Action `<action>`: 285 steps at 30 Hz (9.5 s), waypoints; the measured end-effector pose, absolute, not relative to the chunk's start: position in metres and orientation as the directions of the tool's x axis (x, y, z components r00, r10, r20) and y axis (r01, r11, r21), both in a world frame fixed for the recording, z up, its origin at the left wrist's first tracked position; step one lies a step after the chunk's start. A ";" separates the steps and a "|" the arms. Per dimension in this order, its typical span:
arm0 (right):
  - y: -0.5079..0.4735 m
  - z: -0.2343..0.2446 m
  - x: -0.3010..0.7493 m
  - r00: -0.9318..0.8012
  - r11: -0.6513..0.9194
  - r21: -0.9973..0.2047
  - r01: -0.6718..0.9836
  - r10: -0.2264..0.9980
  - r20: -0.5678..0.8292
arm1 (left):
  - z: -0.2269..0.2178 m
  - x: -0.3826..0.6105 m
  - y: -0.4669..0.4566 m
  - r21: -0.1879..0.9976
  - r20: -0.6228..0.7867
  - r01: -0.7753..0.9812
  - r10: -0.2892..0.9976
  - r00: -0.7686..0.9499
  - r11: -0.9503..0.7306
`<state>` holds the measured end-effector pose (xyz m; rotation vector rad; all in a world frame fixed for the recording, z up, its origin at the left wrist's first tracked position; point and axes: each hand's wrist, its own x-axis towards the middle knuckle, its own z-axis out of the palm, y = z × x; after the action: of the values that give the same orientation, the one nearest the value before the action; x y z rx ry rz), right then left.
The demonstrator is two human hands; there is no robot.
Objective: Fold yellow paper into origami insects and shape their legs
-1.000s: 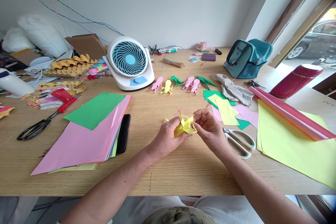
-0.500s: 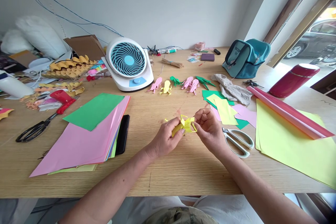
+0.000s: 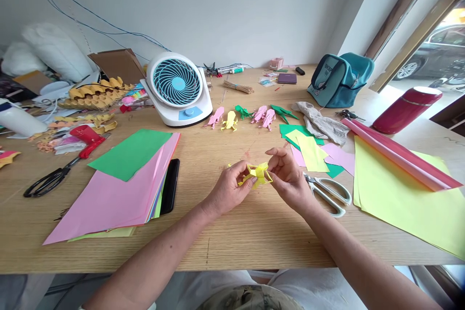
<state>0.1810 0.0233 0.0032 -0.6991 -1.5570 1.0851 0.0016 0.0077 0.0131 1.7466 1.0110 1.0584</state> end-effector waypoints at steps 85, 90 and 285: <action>0.025 -0.001 0.171 -0.114 0.374 -0.917 0.137 0.926 0.360 | 0.002 0.011 0.010 0.964 0.262 0.062 0.965 -0.018 -0.260; 0.028 -0.003 0.170 -0.261 0.061 -0.994 -0.095 0.962 0.084 | 0.004 0.012 0.011 0.978 0.139 -0.157 0.990 0.006 -0.137; 0.018 0.001 0.167 -0.471 -0.293 -0.928 -0.228 0.868 -0.158 | 0.028 -0.016 0.021 0.898 0.077 -0.437 0.964 0.255 0.044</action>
<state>0.1674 0.0175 0.0013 -0.8907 -1.1724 1.8516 -0.0157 0.0214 0.0278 0.9996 0.6756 1.2054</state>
